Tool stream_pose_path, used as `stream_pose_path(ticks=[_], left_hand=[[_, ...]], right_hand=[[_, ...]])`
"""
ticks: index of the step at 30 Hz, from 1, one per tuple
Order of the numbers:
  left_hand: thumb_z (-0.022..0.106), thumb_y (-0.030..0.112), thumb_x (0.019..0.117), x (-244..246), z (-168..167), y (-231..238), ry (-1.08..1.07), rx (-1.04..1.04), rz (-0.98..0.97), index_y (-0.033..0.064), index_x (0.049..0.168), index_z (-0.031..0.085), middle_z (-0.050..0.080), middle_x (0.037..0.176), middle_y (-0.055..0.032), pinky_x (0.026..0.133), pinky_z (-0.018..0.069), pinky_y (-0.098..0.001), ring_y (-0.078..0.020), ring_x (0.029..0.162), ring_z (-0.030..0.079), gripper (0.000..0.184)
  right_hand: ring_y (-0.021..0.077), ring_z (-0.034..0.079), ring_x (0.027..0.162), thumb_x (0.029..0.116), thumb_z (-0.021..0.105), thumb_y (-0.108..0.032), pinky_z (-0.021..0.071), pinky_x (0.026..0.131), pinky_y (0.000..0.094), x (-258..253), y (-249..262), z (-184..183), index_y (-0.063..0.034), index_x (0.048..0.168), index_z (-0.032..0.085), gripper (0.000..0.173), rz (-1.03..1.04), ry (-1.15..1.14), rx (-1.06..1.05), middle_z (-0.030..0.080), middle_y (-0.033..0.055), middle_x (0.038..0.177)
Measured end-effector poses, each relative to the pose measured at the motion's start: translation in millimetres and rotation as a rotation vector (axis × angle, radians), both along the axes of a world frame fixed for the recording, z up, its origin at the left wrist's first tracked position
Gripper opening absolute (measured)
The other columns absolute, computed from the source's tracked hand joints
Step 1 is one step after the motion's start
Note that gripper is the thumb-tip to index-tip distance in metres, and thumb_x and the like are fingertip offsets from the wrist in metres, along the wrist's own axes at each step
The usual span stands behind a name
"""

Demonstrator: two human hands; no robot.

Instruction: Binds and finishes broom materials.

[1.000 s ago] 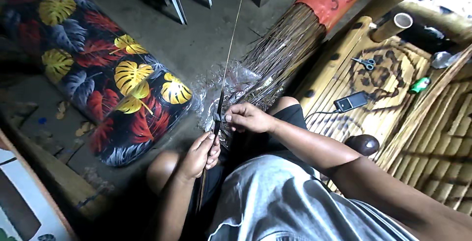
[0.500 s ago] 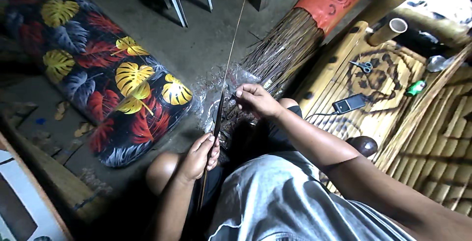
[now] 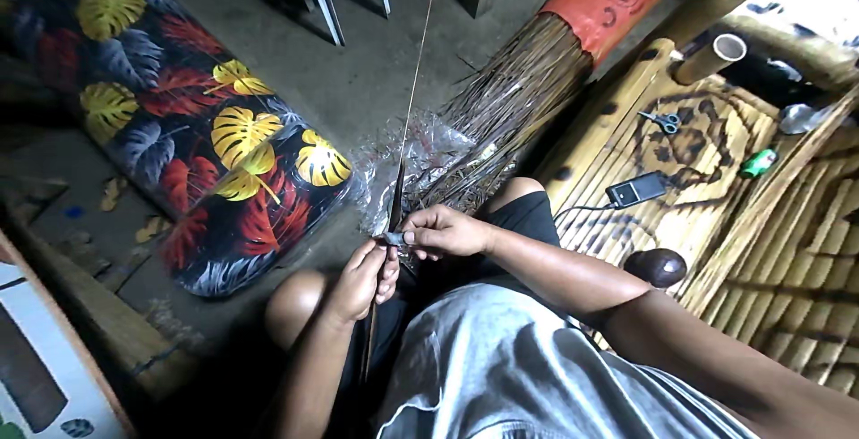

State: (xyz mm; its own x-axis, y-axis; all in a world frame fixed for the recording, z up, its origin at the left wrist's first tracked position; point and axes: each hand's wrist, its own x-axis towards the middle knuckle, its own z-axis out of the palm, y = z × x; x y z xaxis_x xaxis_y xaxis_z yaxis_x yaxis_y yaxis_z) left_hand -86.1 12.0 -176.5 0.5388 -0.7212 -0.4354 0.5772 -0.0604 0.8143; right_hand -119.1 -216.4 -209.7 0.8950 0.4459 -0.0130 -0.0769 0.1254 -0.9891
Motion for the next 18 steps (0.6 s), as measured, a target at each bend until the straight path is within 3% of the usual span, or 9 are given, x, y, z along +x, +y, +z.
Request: stream_pose_path(ticks=[13,18], left_hand=[[0.024,0.025,0.1109,-1.0,-0.8,0.4,-0.054,-0.013,0.006,0.0123,0.097,0.052,0.044,0.066,0.0062,0.041,0.0385,-0.015,-0.0021,0.046,0.041,0.034],[0.022,0.023,0.11,0.2,1.7,0.1,-0.015,-0.036,-0.018,0.013,0.096,0.053,0.043,0.064,0.0066,0.04,0.0358,-0.0153,-0.0021,0.044,0.039,0.035]], right_hand=[[0.0085,0.057,0.052,0.1053,0.051,-0.019,0.0477,0.047,0.0235,9.2,-16.4,6.1,-0.0002,0.093,0.066,0.027,-0.146,-0.028,-0.036,0.065,0.0045,0.069],[0.0089,0.058,0.055,0.1042,0.054,-0.019,0.0496,0.049,0.0254,16.7,-22.9,-0.3,0.0001,0.094,0.067,0.026,-0.203,-0.148,-0.056,0.064,0.0038,0.07]])
